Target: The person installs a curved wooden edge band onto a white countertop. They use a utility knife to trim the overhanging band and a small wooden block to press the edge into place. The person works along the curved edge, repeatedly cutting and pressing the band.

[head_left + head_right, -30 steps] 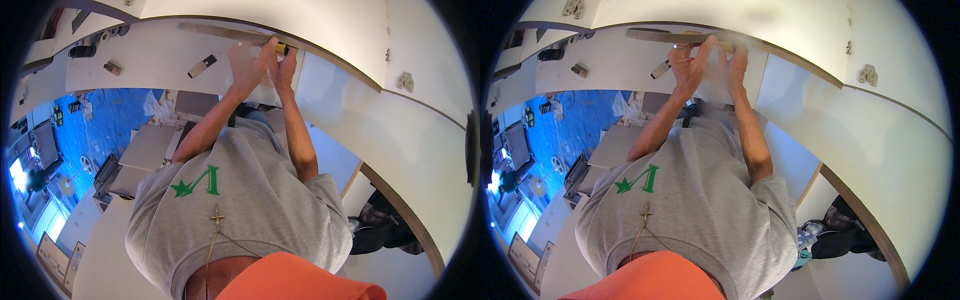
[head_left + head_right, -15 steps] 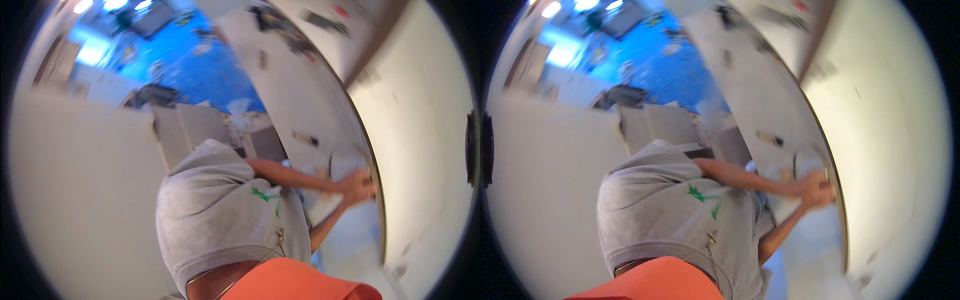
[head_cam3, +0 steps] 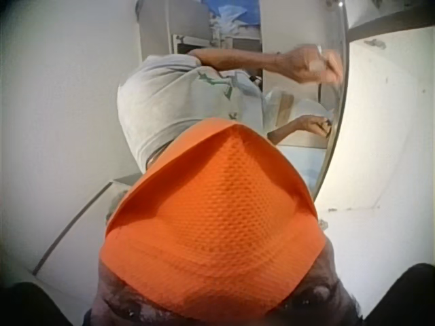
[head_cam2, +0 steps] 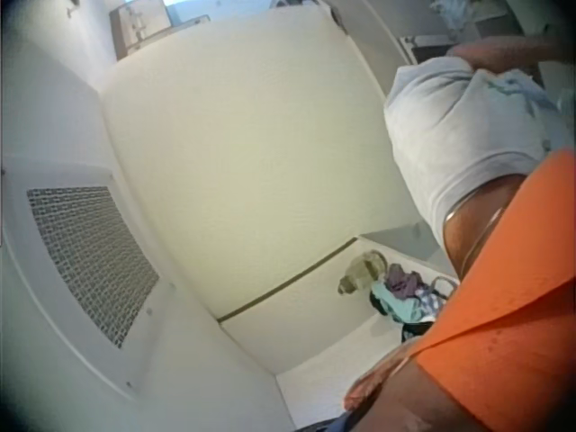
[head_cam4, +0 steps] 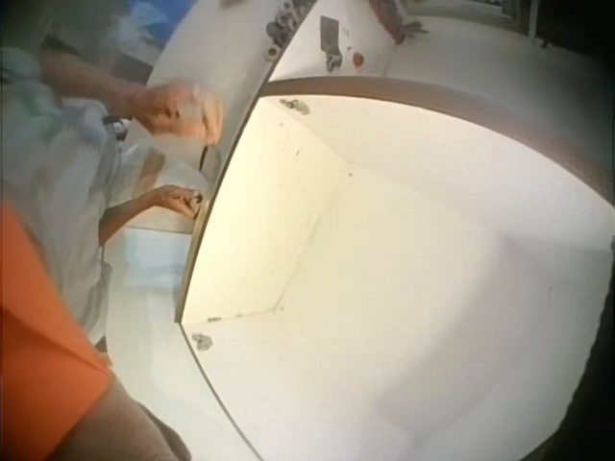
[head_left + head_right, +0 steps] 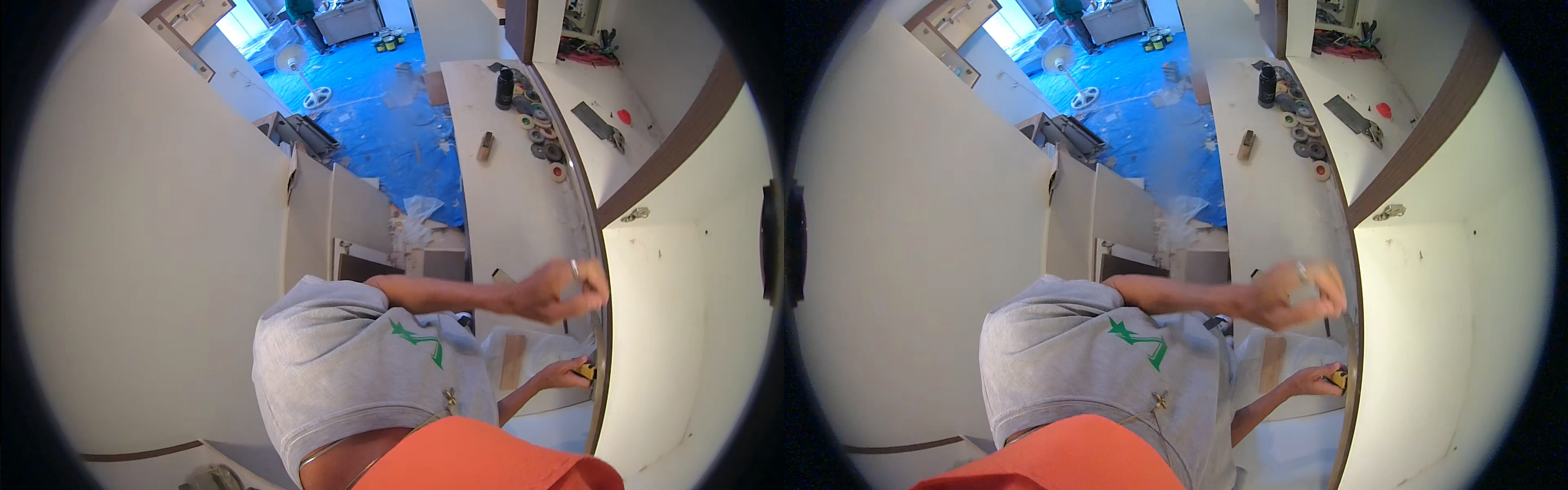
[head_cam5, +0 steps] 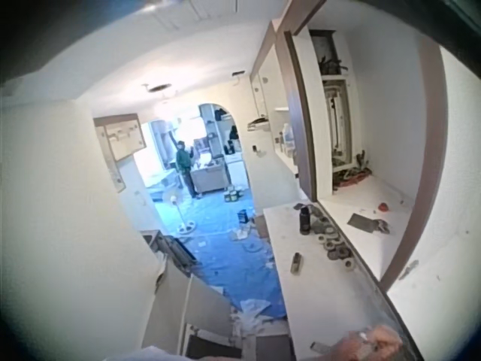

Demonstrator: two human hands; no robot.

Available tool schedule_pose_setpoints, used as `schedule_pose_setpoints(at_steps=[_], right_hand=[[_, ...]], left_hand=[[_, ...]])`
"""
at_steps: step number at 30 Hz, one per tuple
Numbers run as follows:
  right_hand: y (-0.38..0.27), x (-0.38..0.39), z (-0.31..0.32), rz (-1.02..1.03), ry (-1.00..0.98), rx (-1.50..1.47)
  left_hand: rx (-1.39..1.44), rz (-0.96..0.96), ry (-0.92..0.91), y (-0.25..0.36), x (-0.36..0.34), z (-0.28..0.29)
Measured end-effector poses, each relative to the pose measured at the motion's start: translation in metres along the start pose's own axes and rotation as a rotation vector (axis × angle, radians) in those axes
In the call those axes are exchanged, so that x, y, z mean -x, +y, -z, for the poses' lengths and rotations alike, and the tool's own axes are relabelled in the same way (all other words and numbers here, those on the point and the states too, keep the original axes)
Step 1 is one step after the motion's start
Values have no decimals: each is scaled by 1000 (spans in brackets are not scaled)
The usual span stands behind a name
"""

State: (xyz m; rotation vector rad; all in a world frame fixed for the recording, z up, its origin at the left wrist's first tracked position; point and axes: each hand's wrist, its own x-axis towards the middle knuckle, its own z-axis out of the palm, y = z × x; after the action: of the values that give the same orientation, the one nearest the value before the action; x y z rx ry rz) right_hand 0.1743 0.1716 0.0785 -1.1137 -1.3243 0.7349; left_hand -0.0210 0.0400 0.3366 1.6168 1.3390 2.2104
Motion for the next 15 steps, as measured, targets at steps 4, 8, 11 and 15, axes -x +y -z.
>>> schedule_pose_setpoints(at_steps=[4, 8, 11, 15], right_hand=[[7, -4, 10, 85, -79, 15], [20, -7, 16, 73, -130, 1], [29, -7, 18, -54, -184, 57], [27, -8, 23, 15, -212, -10]], left_hand=[[-140, -678, 209, 91, -52, 50], [-251, -1200, 394, 217, -61, 53], [-571, -1324, 400, 260, -81, 49], [-815, -1182, 257, 252, -105, 59]])
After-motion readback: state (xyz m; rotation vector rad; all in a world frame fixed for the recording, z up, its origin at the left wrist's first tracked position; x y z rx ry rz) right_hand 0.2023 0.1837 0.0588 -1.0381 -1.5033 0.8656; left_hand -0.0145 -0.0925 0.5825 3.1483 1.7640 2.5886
